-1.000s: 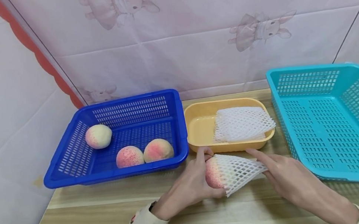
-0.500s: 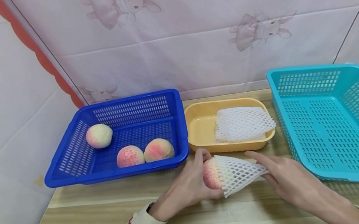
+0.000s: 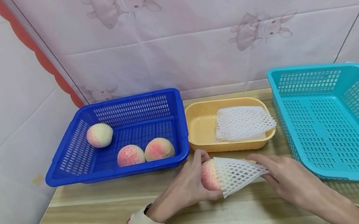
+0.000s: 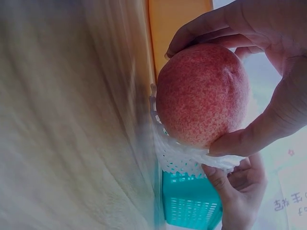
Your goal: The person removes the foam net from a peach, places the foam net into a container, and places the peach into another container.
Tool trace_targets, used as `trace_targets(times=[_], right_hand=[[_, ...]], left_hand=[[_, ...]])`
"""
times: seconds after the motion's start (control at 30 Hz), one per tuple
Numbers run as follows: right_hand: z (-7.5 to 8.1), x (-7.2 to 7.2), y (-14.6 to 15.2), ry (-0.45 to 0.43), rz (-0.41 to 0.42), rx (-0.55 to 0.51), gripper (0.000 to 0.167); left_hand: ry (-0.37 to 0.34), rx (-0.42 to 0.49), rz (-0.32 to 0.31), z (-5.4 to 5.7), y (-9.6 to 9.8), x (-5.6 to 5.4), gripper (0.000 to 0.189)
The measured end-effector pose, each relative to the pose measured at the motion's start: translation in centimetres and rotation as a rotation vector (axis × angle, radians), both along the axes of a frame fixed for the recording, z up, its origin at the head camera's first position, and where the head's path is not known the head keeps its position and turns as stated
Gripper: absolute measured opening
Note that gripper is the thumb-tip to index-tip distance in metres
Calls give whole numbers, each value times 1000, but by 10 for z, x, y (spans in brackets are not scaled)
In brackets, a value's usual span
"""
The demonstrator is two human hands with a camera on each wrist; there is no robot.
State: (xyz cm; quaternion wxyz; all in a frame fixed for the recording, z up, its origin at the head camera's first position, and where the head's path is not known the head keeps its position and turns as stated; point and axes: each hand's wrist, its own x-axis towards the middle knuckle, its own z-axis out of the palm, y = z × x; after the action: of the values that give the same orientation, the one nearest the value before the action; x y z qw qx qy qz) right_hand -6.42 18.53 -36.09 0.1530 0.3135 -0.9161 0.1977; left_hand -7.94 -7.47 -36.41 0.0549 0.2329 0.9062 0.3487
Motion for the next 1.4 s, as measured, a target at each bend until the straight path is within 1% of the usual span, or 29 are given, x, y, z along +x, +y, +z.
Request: trace_targets(times=[0.23, 0.47, 0.67, 0.73, 0.9, 1.07, 1.4], right_hand=[[0, 0, 0, -7, 7, -2, 54], [-1, 0, 0, -2, 10, -2, 54], [-1, 0, 0, 12, 16, -1, 55], [-1, 0, 0, 14, 15, 0, 56], [1, 1, 0, 18, 11, 2, 57], [2, 2, 0, 17, 10, 4, 58], [4, 4, -1, 9, 2, -2, 58]], left_hand=[[-17, -24, 15, -2, -5, 1, 75], [-9, 16, -4, -3, -8, 2, 74], [13, 19, -17, -3, -10, 3, 72], [9, 20, -17, -2, -10, 4, 72], [-11, 17, -5, -1, -12, 5, 73], [-3, 12, 3, 1, -12, 7, 74], [-16, -1, 7, 5, -13, 9, 75]])
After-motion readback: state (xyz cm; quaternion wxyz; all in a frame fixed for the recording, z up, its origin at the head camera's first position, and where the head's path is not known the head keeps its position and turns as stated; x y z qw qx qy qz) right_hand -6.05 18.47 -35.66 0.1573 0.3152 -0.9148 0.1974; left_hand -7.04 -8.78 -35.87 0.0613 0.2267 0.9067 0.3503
